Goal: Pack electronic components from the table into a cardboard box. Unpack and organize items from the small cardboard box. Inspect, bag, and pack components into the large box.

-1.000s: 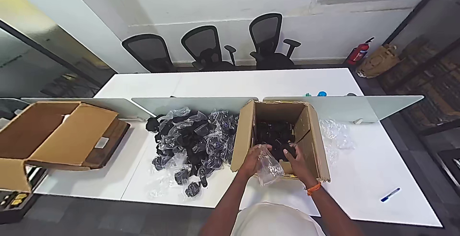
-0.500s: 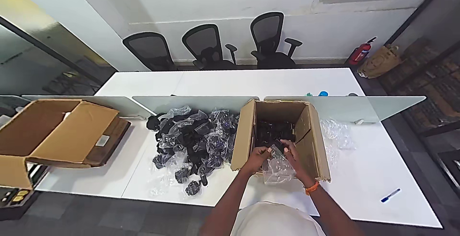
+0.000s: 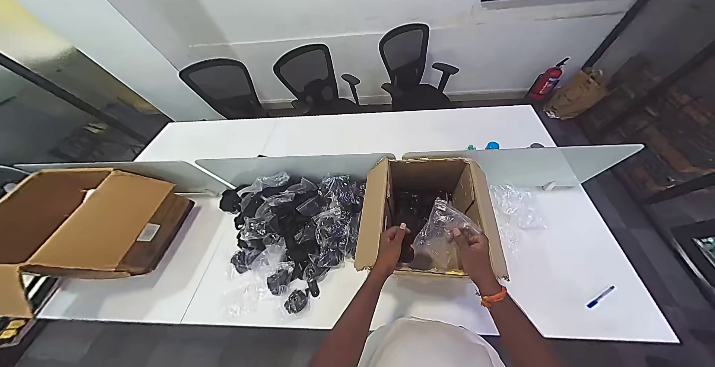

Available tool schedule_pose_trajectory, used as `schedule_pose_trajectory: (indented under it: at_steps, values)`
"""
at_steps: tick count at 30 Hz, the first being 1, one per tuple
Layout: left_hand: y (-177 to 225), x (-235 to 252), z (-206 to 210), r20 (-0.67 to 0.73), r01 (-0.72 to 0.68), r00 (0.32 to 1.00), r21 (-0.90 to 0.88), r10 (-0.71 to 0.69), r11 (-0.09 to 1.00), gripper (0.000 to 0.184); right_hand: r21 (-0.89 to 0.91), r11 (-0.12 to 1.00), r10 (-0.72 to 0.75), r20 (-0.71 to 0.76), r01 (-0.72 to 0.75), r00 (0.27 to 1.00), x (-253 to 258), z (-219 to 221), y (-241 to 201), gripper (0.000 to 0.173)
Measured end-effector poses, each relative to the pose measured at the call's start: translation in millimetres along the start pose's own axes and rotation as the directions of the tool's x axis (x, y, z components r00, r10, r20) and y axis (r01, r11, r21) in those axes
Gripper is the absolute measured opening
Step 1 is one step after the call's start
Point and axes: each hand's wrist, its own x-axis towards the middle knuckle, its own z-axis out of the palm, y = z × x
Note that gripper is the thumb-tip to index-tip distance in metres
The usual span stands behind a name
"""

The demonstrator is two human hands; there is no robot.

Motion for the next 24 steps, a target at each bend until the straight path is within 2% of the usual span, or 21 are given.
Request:
schedule_pose_trajectory:
  at_steps: [2, 3, 5, 7, 9, 11, 14, 18, 20, 24]
  values:
    - [-2.2, -1.9, -0.2, -0.037, -0.093, 0.995, 0.02, 0.094, 0.995, 0.023, -0.126, 0.982, 0.152, 0.07, -0.143, 0.986, 5.5, -2.7, 10.2, 0.02]
    - [-2.9, -3.5, -0.8, -0.011, -0.127, 0.992, 0.04, 0.128, 0.991, 0.023, -0.148, 0.973, 0.194, 0.125, -0.175, 0.973, 6.5, -3.7, 16.7, 0.021]
    - [-3.6, -6.4, -1.2, 0.071, -0.16, 0.985, 0.09, 0.154, 0.983, 0.035, -0.144, 0.973, 0.216, 0.27, -0.182, 0.938, 5.9, -5.6, 25.2, 0.021]
    - [-3.4, -7.3, 0.2, 0.131, -0.154, 0.982, 0.128, 0.137, 0.98, 0.049, -0.075, 0.988, 0.155, 0.403, -0.137, 0.902, 4.3, -6.3, 31.3, 0.021]
    - [-2.4, -5.3, -0.2, 0.155, -0.095, 0.985, 0.115, 0.077, 0.989, 0.062, -0.015, 0.994, 0.106, 0.465, -0.112, 0.879, 4.0, -4.7, 32.8, 0.02]
    - [-1.3, -0.7, -3.6, 0.16, -0.026, 0.987, 0.062, 0.016, 0.998, 0.068, 0.033, 0.992, 0.091, 0.477, -0.122, 0.874, 5.1, -2.7, 32.4, 0.02]
    - [-1.2, 2.5, -9.9, 0.181, 0.008, 0.983, 0.006, -0.009, 1.0, 0.054, 0.08, 0.982, 0.117, 0.455, -0.172, 0.883, 7.6, -0.7, 29.9, 0.026]
    - [-1.1, -0.5, -6.5, 0.246, -0.017, 0.968, -0.156, 0.056, 0.988, 0.029, 0.026, 0.987, 0.131, 0.447, -0.159, 0.885, 14.7, 3.6, 37.7, 0.022]
    - [-2.1, -2.1, -1.7, 0.186, -0.028, 0.98, -0.186, 0.063, 0.982, 0.016, -0.023, 0.991, 0.129, 0.452, -0.133, 0.883, 16.9, 6.4, 41.9, 0.02]
    - [-3.6, -2.2, -0.7, 0.059, -0.048, 0.996, -0.183, 0.06, 0.982, 0.015, -0.164, 0.974, 0.221, 0.496, -0.159, 0.84, 15.8, 5.0, 43.2, 0.016]
